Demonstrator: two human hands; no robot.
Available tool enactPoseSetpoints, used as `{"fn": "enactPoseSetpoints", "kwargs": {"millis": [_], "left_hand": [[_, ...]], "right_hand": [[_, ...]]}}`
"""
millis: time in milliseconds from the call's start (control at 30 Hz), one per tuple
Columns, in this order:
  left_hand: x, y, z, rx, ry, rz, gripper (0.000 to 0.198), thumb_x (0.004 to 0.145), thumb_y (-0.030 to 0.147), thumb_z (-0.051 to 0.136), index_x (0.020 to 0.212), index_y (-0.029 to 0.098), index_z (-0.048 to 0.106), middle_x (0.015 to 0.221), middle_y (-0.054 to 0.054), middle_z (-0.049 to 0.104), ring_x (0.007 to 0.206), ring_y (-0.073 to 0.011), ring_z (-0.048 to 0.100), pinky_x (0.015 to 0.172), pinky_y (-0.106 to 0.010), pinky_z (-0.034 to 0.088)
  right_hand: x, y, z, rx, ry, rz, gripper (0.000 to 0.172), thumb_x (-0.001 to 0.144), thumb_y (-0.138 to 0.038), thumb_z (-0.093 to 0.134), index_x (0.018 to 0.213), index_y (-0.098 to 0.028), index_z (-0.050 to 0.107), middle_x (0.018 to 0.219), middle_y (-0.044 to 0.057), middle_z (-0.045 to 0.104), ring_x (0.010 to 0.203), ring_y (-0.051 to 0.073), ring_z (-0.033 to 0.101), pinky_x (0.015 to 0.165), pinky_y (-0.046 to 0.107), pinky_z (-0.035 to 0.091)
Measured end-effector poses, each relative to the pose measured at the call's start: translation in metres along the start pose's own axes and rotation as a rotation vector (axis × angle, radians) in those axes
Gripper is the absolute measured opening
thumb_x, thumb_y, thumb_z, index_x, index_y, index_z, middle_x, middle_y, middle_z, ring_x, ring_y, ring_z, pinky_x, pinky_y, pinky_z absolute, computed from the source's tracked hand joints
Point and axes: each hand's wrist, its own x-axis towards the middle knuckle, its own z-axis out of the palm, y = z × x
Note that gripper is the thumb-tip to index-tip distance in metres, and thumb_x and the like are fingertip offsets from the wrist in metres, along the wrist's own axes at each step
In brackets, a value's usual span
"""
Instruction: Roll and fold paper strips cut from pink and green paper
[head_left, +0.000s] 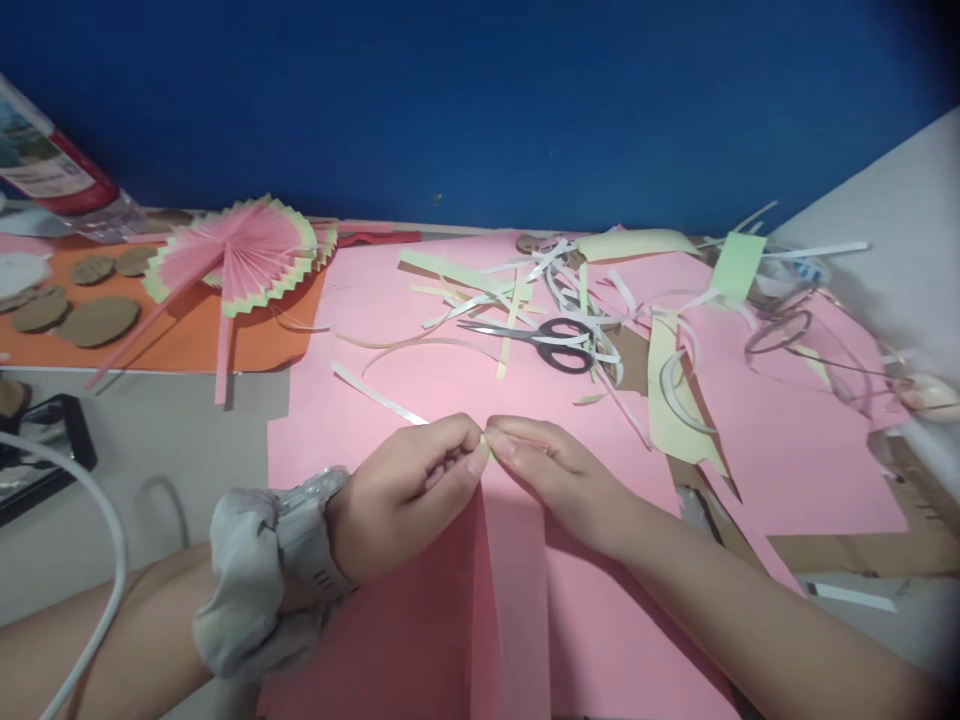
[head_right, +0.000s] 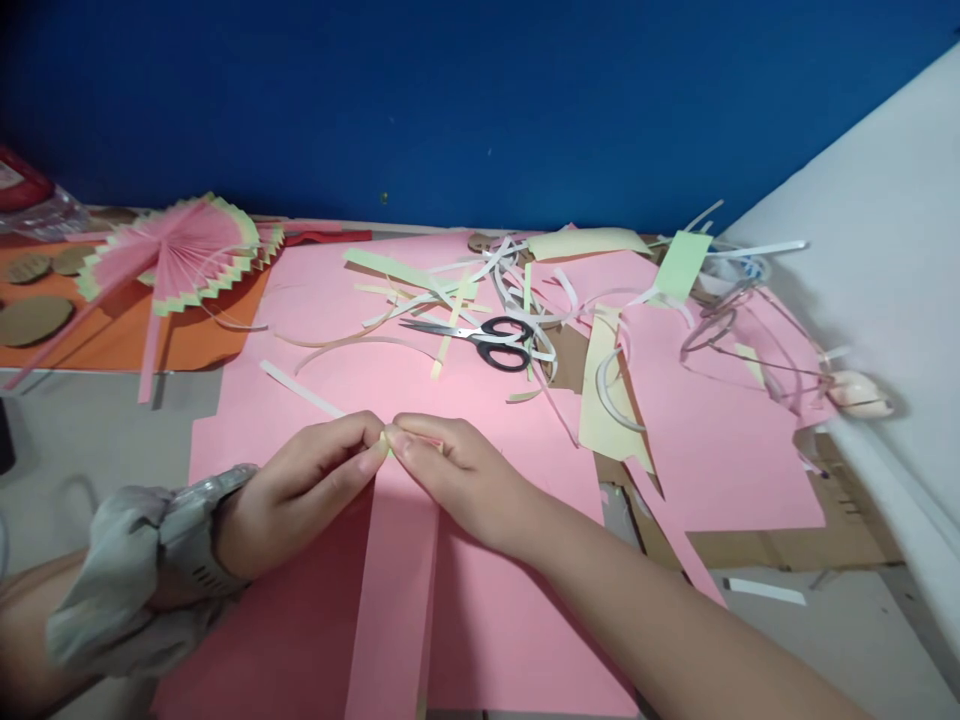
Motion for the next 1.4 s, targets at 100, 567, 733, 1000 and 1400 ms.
{"fn": "enactPoseSetpoints", "kwargs": {"millis": [100, 567, 733, 1000, 1400], "left_hand": [[0.001, 0.0, 0.0, -0.077, -0.009, -0.056, 0.027, 0.094, 0.034, 0.038, 0.072, 0.019, 0.042, 0.057, 0.008, 0.035, 0.051, -0.0061, 0.03, 0.049, -0.021, 0.028], [0.001, 0.003, 0.001, -0.215, -0.005, -0.137, 0.028, 0.093, 0.036, 0.04, 0.071, 0.019, 0.043, 0.052, 0.008, 0.045, 0.048, -0.007, 0.04, 0.048, -0.019, 0.031], [0.002, 0.004, 0.0, -0.139, -0.01, -0.153, 0.031, 0.093, 0.038, 0.04, 0.069, 0.018, 0.044, 0.051, 0.008, 0.043, 0.047, -0.0065, 0.037, 0.046, -0.019, 0.029], [0.005, 0.001, -0.005, -0.159, -0.212, -0.12, 0.035, 0.093, 0.041, 0.038, 0.067, 0.018, 0.037, 0.053, 0.009, 0.035, 0.047, -0.0056, 0.029, 0.044, -0.018, 0.025], [0.012, 0.012, -0.021, -0.262, -0.726, -0.219, 0.029, 0.094, 0.027, 0.035, 0.066, 0.02, 0.038, 0.047, 0.008, 0.035, 0.04, -0.0059, 0.032, 0.04, -0.019, 0.028]], "right_hand": [[0.0, 0.0, 0.0, 0.009, 0.014, -0.026, 0.035, 0.092, -0.035, 0.039, 0.063, -0.021, 0.028, 0.063, -0.005, 0.023, 0.057, 0.01, 0.022, 0.053, 0.025, 0.022], [-0.001, -0.002, 0.0, -0.128, 0.14, -0.107, 0.031, 0.091, -0.033, 0.042, 0.063, -0.019, 0.037, 0.06, -0.006, 0.03, 0.054, 0.009, 0.028, 0.051, 0.023, 0.025], [-0.003, -0.001, 0.0, -0.116, 0.128, -0.137, 0.03, 0.091, -0.029, 0.041, 0.064, -0.019, 0.037, 0.059, -0.006, 0.03, 0.052, 0.008, 0.028, 0.05, 0.023, 0.025], [-0.001, -0.002, -0.005, 0.103, 0.09, -0.159, 0.013, 0.091, -0.027, 0.046, 0.081, -0.019, 0.05, 0.074, -0.003, 0.045, 0.067, 0.01, 0.044, 0.063, 0.023, 0.037], [0.005, 0.002, -0.028, 0.161, -0.294, 0.004, 0.01, 0.079, -0.025, 0.066, 0.08, -0.017, 0.061, 0.085, 0.002, 0.058, 0.085, 0.014, 0.057, 0.078, 0.031, 0.047]]}}
